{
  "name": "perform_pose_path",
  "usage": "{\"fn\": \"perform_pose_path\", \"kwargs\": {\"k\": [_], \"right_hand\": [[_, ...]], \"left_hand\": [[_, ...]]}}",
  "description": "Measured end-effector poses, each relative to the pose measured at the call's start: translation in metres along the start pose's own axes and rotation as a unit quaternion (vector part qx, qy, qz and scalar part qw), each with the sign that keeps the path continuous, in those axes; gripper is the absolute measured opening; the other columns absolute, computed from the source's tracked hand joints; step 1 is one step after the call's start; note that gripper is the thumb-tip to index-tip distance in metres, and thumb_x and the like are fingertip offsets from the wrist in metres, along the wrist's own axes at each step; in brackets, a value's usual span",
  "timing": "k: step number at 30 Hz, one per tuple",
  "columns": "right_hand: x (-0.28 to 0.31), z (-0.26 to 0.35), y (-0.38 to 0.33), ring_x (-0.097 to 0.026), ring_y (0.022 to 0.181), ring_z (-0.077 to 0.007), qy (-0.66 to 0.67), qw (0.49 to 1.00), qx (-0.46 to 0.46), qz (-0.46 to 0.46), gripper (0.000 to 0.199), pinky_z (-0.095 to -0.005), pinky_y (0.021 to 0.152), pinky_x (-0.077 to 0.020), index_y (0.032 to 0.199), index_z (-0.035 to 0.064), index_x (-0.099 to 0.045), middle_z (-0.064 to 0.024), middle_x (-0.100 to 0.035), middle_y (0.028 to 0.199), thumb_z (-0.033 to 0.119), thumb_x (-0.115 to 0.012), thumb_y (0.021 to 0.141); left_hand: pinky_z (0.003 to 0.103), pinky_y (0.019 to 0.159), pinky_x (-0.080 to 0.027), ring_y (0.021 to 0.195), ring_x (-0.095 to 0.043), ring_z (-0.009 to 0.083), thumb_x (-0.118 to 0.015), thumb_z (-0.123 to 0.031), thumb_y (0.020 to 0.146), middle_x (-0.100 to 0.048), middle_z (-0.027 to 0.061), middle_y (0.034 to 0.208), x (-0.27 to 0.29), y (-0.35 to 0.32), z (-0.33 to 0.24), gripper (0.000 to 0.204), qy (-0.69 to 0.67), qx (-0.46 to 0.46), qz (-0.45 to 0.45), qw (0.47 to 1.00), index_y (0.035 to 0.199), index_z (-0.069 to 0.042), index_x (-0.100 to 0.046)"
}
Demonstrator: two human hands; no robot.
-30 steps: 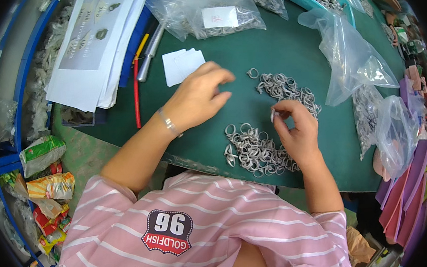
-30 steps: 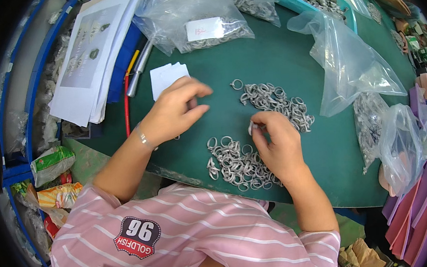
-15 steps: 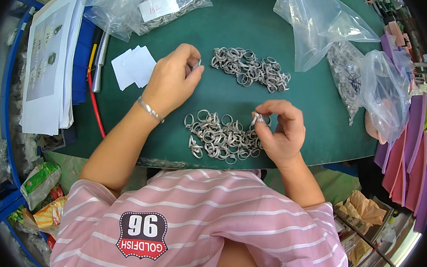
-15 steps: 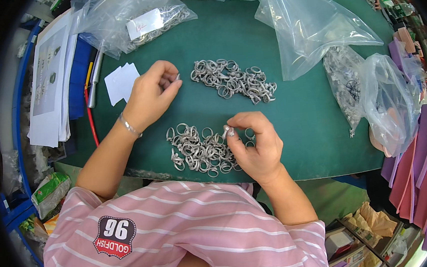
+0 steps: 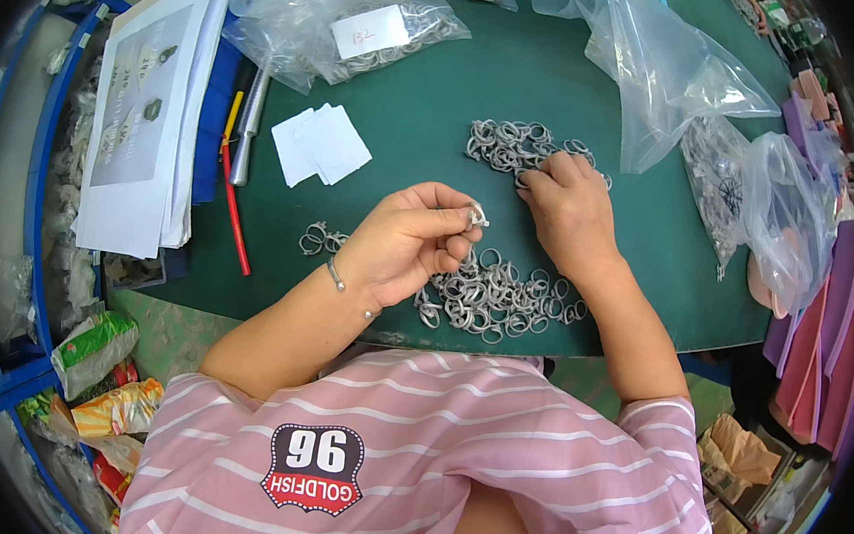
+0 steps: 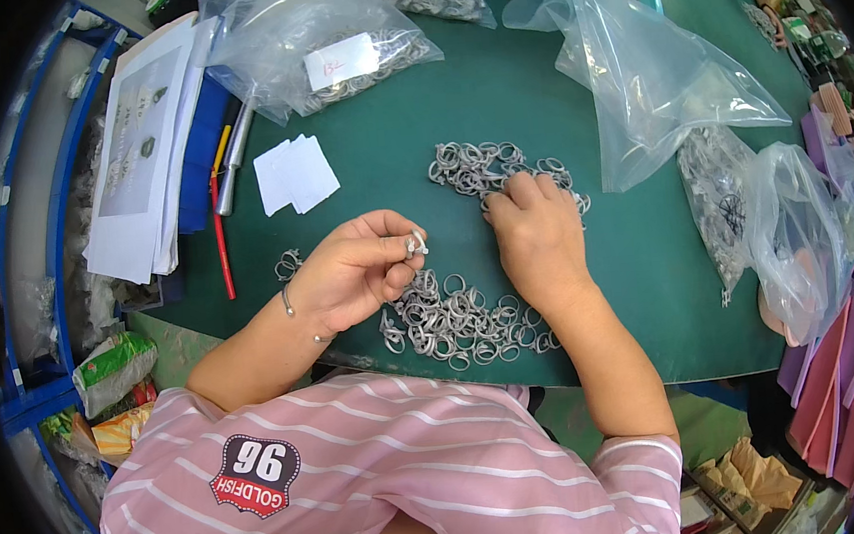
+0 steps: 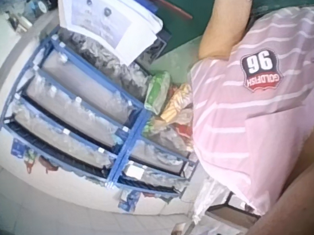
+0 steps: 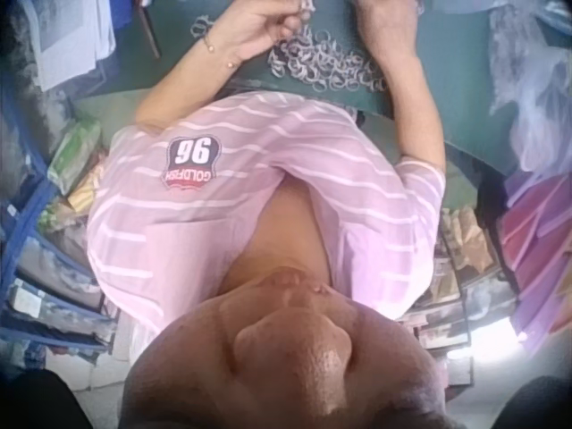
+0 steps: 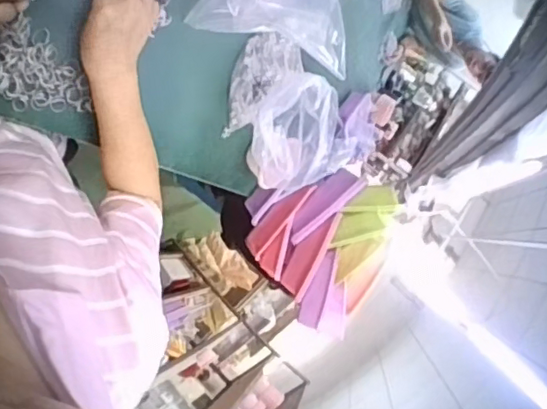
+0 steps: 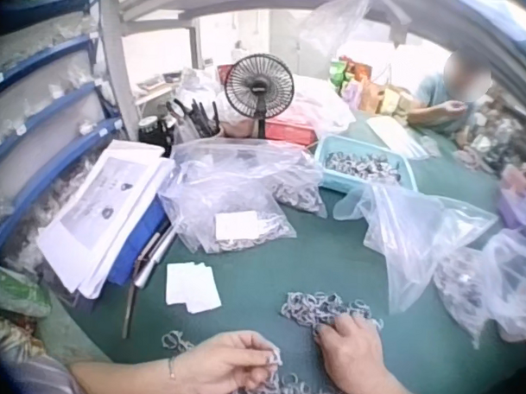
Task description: The person assembles small metal rings and clasps by hand, picking up individual components from a pile on a green desk and joining them together.
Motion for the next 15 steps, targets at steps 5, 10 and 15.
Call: {"fn": "perform_pose_path", "kwargs": {"k": [5,10,15], "right_hand": [[0.006,-0.015,0.001,-0.055,0.079,-0.0303,0.128,0.988,-0.084,0.000,0.013,-0.0389,0.070,-0.0462,0.082,0.0003,-0.066,-0.0103,-0.057,0.084,-0.002,-0.070,0.070],[0.006,-0.017,-0.019,-0.058,0.076,-0.0307,0.175,0.974,-0.144,-0.001,0.009,-0.0365,0.066,-0.0471,0.083,-0.0004,-0.067,-0.0113,-0.059,0.081,-0.001,-0.069,0.074],[-0.027,-0.044,-0.061,-0.061,0.064,-0.0132,0.519,0.762,-0.387,0.025,0.008,-0.0237,0.053,-0.0466,0.093,-0.0016,-0.066,-0.0077,-0.066,0.078,0.002,-0.064,0.087]], "left_hand": [[0.020,0.048,-0.046,0.058,-0.058,0.0107,-0.060,-0.001,0.087,-0.065,0.0124,0.083,0.005,0.000,0.000,0.010,-0.002,-0.007,0.011,1.000,0.096,0.003,-0.062],[0.024,0.055,-0.045,0.065,-0.058,0.0113,-0.065,0.002,0.081,-0.062,0.0069,0.084,-0.015,-0.009,-0.038,0.015,0.516,-0.252,-0.037,0.818,0.096,0.000,-0.068],[0.032,0.067,-0.048,0.077,-0.060,0.0237,-0.060,0.005,0.079,-0.059,0.0099,0.088,-0.038,-0.007,-0.030,0.022,0.692,-0.297,0.028,0.658,0.098,-0.003,-0.068]]}}
Point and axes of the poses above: each hand's wrist, its own y-axis towards the middle knuckle, its own x-axis out of the back of the hand, z = x × y, the point moved 10 cm from there along y, towards the middle knuckle
